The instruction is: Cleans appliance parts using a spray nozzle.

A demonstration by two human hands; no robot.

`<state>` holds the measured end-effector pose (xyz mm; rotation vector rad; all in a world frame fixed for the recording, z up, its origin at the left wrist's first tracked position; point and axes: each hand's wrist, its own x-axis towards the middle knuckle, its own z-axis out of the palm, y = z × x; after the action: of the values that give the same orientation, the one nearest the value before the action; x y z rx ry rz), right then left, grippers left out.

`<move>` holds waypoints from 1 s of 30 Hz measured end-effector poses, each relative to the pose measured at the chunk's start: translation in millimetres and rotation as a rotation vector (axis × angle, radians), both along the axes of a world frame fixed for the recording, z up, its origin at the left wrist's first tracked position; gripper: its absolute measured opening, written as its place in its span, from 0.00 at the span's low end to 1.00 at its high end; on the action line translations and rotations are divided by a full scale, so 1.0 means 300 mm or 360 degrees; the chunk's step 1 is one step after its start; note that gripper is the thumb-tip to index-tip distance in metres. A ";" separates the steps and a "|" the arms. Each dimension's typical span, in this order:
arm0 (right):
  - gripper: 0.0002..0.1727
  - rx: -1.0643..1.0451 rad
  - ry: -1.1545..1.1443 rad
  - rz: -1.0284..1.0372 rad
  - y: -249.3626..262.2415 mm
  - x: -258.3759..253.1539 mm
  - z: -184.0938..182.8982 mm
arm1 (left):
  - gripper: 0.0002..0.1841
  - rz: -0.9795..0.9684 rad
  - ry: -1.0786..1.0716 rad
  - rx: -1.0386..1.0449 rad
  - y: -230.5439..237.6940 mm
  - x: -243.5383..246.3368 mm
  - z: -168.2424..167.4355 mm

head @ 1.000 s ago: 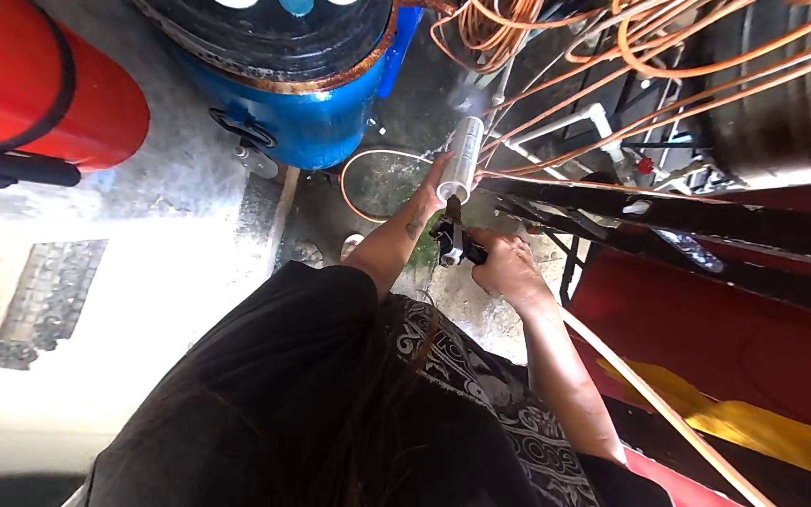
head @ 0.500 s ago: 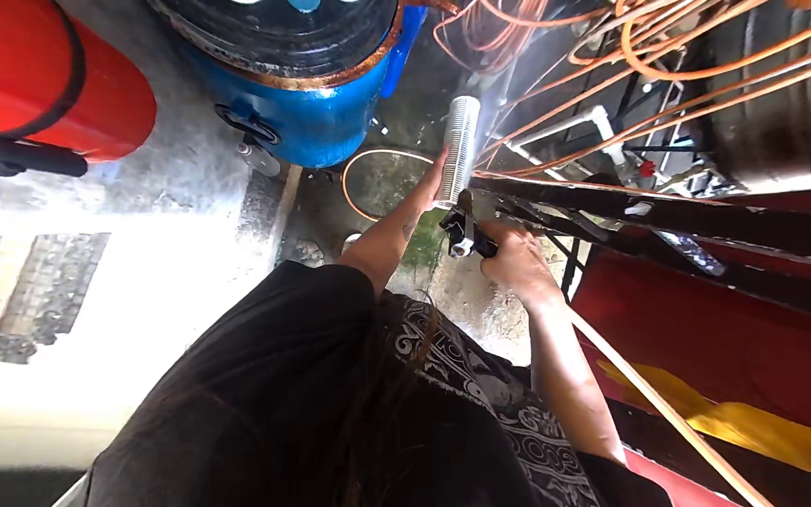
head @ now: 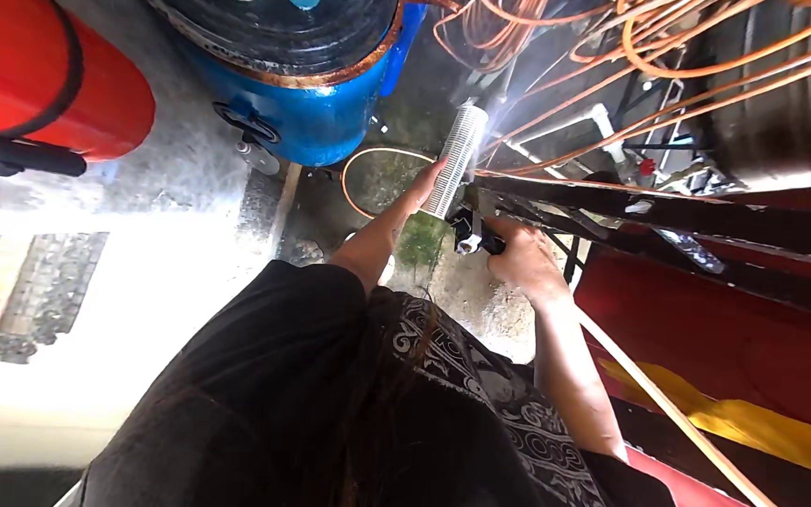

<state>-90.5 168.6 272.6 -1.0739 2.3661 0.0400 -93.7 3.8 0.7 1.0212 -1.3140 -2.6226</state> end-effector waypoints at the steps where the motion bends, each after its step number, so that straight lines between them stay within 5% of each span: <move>1: 0.33 -0.0007 0.0015 -0.0009 -0.003 -0.004 0.008 | 0.36 -0.0034 0.0002 -0.0032 -0.003 0.014 0.005; 23: 0.34 0.0022 0.0061 -0.0076 -0.021 -0.018 0.028 | 0.38 -0.0349 0.0292 0.0604 -0.032 0.104 0.049; 30: 0.33 0.0054 0.0078 0.0053 -0.019 -0.002 -0.029 | 0.23 -0.0006 0.0404 0.0847 -0.027 0.025 0.086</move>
<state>-91.1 162.8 263.9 -1.1082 2.3819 0.1194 -86.3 -4.3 26.7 0.6767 -0.5771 -3.0502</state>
